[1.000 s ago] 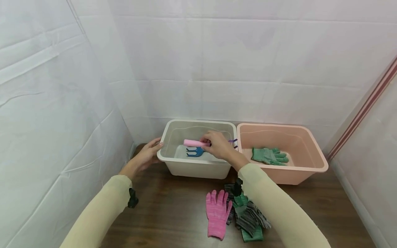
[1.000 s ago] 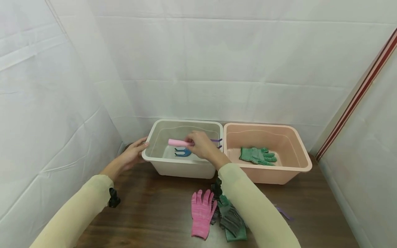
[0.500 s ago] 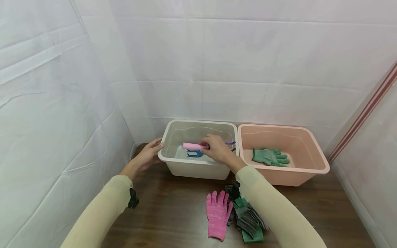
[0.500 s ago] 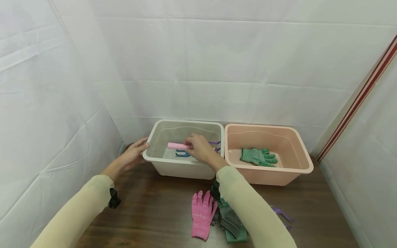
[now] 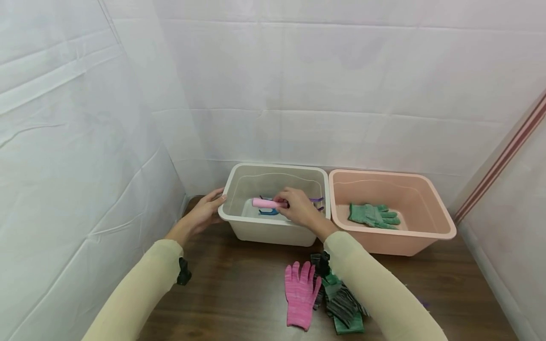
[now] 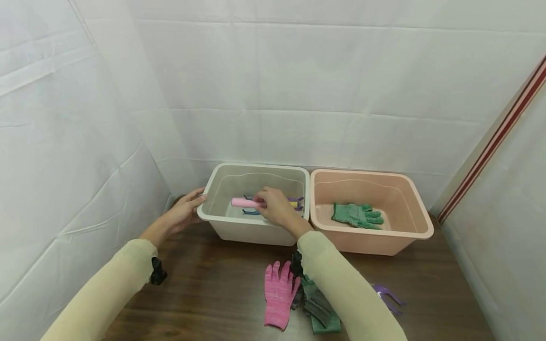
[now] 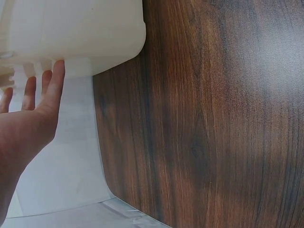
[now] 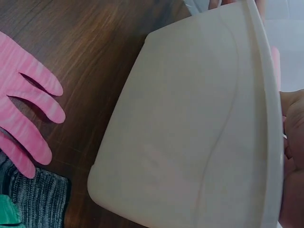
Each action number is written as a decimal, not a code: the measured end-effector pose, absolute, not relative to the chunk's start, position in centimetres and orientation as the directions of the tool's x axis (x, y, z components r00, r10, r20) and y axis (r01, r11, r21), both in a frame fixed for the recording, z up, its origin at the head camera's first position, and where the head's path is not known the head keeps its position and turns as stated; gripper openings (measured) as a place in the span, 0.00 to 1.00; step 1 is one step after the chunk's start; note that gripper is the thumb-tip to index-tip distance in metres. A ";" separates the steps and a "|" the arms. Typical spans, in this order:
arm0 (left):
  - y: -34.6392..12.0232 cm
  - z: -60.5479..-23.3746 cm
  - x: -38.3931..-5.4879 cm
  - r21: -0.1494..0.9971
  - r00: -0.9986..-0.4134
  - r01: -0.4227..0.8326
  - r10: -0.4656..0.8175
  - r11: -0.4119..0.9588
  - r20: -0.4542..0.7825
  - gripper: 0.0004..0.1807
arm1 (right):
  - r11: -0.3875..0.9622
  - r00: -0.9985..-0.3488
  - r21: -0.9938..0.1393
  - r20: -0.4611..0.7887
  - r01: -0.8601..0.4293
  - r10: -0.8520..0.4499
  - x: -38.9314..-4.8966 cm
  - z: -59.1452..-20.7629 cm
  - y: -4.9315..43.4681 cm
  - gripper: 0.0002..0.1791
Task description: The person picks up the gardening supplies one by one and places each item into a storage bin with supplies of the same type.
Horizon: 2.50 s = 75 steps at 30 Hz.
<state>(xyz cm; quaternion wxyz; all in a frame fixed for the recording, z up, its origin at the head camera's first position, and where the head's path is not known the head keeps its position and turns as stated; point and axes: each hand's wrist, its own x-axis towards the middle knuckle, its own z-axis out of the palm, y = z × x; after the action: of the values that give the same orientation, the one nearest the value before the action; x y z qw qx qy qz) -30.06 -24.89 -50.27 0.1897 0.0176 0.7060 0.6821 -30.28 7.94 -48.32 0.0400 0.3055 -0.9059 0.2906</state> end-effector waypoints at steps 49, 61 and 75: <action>-24.9 -50.4 -30.1 0.969 -0.931 -0.239 0.269 0.064 -0.247 0.37 | 0.645 -0.827 -0.533 0.229 -0.548 -0.513 -30.4 -48.8 7.9 0.10; -24.9 -50.6 -30.2 0.968 -0.929 -0.246 0.271 0.054 -0.251 0.36 | 0.677 -0.847 -0.535 0.161 -0.505 -0.506 -30.0 -48.6 8.0 0.20; -25.0 -50.6 -29.9 0.965 -0.926 -0.258 0.274 0.046 -0.260 0.37 | 0.669 -0.856 -0.559 0.166 -0.490 -0.489 -30.1 -49.4 8.0 0.21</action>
<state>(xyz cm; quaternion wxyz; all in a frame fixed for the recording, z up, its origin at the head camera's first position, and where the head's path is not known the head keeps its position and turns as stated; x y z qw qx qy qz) -29.94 -25.00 -50.57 0.1923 0.0059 0.6970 0.6908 -30.09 8.03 -49.43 0.0013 0.2679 -0.9135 0.3061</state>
